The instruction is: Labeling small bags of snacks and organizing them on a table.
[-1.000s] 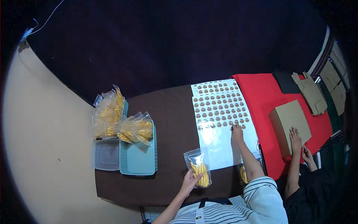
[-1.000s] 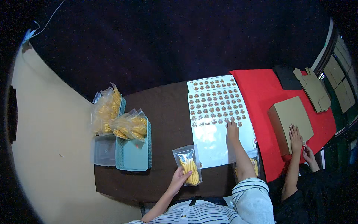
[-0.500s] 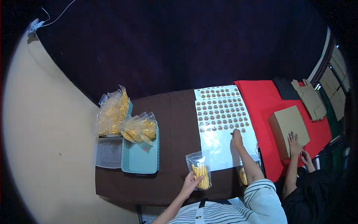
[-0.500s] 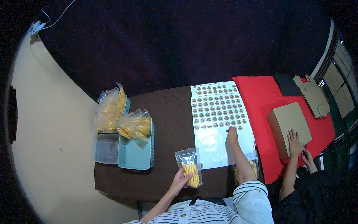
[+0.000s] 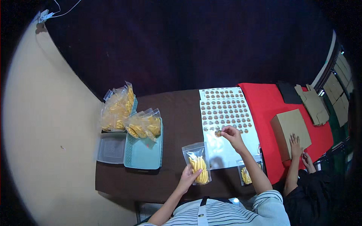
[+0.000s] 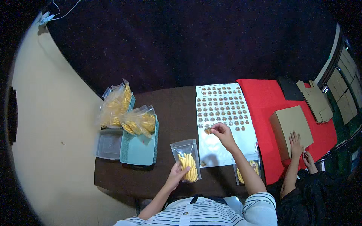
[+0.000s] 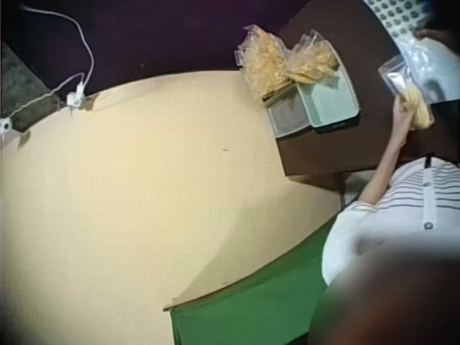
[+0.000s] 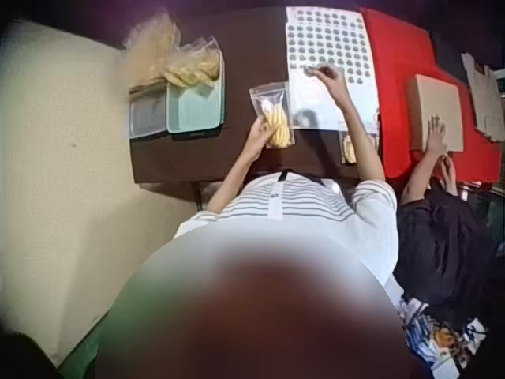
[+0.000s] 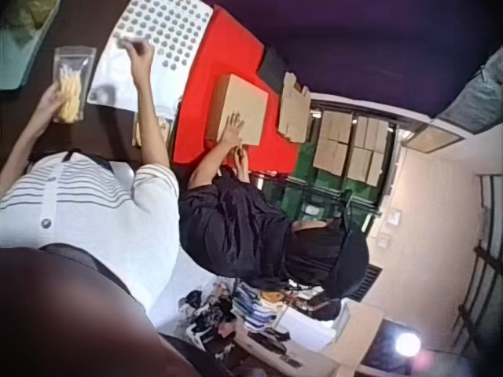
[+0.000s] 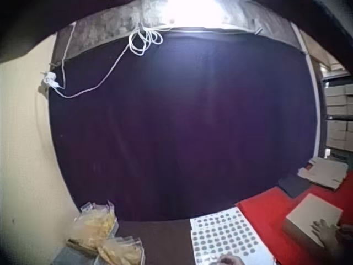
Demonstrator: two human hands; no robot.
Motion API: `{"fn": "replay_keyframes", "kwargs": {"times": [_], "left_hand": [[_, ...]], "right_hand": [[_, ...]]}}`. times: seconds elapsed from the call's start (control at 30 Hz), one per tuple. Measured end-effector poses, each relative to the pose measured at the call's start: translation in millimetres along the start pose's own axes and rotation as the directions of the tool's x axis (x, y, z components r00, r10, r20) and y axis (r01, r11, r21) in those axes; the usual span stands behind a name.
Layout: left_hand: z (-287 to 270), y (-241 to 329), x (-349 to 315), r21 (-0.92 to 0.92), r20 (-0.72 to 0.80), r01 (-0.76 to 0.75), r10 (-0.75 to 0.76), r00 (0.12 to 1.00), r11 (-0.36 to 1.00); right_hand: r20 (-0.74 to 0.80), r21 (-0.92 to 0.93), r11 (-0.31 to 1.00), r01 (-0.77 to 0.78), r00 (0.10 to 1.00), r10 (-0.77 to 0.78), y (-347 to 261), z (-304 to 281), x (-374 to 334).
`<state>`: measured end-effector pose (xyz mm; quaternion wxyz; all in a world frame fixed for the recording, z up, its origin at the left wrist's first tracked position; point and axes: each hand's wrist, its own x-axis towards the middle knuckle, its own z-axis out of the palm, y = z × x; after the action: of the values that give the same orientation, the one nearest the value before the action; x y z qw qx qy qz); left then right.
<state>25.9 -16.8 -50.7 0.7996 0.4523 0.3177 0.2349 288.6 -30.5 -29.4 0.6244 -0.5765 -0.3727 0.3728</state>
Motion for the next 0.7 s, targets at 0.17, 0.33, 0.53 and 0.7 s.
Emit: {"fn": "replay_keyframes", "kwargs": {"times": [0.17,0.33,0.53,0.7], "left_hand": [[8,27,-1,0.020,0.031,-0.011,0.010,0.999,1.000],[11,38,-7,0.012,0.148,-0.052,0.049,0.988,0.999],[13,40,-7,0.028,0.204,-0.073,0.066,0.977,0.997],[11,39,-10,0.018,0.172,-0.042,0.038,0.984,0.999]], "right_hand": [[0.261,-0.134,0.990,0.052,0.965,-0.016,-68,30,-35],[0.360,-0.153,0.988,0.034,0.933,0.024,-79,50,-56],[0.394,-0.149,0.988,-0.035,0.915,0.092,-61,62,-60],[0.379,-0.213,0.975,-0.061,0.915,0.140,-61,63,-60]]}}
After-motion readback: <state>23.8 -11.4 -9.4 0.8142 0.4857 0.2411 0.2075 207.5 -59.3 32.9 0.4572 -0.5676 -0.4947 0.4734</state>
